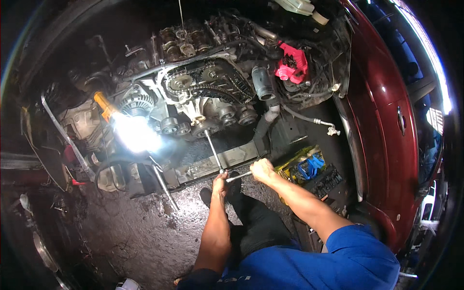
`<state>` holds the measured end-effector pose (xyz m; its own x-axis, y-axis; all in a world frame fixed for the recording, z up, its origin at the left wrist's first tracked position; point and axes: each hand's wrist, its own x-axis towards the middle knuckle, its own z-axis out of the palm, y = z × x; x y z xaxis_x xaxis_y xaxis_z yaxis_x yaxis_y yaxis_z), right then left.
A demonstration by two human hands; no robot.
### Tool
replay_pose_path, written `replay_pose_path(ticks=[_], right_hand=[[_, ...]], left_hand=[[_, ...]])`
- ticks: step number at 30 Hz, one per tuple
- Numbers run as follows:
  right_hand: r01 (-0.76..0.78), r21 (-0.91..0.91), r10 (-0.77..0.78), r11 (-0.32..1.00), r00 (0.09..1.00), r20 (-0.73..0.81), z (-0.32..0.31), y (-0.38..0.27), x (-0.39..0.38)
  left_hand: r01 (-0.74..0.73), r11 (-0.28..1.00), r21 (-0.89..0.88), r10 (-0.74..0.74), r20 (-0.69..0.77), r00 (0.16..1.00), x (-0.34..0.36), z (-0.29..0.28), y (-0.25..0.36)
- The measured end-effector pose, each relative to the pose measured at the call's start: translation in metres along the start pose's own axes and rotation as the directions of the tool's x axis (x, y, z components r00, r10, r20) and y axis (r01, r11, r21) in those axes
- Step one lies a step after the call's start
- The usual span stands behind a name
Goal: The person works on a car engine by using a socket wrench to loosen or tighten bolts on the front of the engine block. The person uses a flashlight to illuminate the work area and points at components while handling the wrench.
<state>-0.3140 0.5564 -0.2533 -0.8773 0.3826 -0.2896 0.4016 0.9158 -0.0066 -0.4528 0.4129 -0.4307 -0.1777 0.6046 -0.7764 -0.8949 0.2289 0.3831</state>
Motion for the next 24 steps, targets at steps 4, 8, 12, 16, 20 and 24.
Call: replay_pose_path(ticks=[4,8,12,16,20,24], right_hand=[[-0.086,-0.011,0.086,0.996,0.996,0.016,0.003,0.007,-0.011],[-0.123,-0.009,0.123,0.992,0.980,0.159,0.004,-0.001,-0.004],[-0.138,-0.079,0.158,0.987,0.893,0.421,0.001,-0.010,0.009],[-0.087,-0.086,0.120,0.992,0.841,0.528,-0.011,-0.011,0.017],[-0.011,-0.012,0.015,1.000,0.833,0.554,-0.021,-0.004,0.018],[-0.030,0.093,-0.024,0.995,0.850,0.527,-0.021,0.003,0.016]], left_hand=[[0.081,0.996,-0.032,-0.080,0.045,0.996,-0.009,0.022,-0.002],[0.023,0.995,-0.094,-0.015,0.090,0.996,-0.012,0.013,0.001],[0.049,0.997,-0.056,-0.045,0.068,0.997,-0.018,0.017,0.006],[0.107,0.987,-0.121,-0.098,0.075,0.992,-0.019,0.012,0.003],[0.080,0.939,-0.334,-0.053,0.090,0.995,-0.018,0.014,-0.013],[0.042,0.978,-0.203,-0.040,0.015,0.999,-0.017,0.020,-0.010]])
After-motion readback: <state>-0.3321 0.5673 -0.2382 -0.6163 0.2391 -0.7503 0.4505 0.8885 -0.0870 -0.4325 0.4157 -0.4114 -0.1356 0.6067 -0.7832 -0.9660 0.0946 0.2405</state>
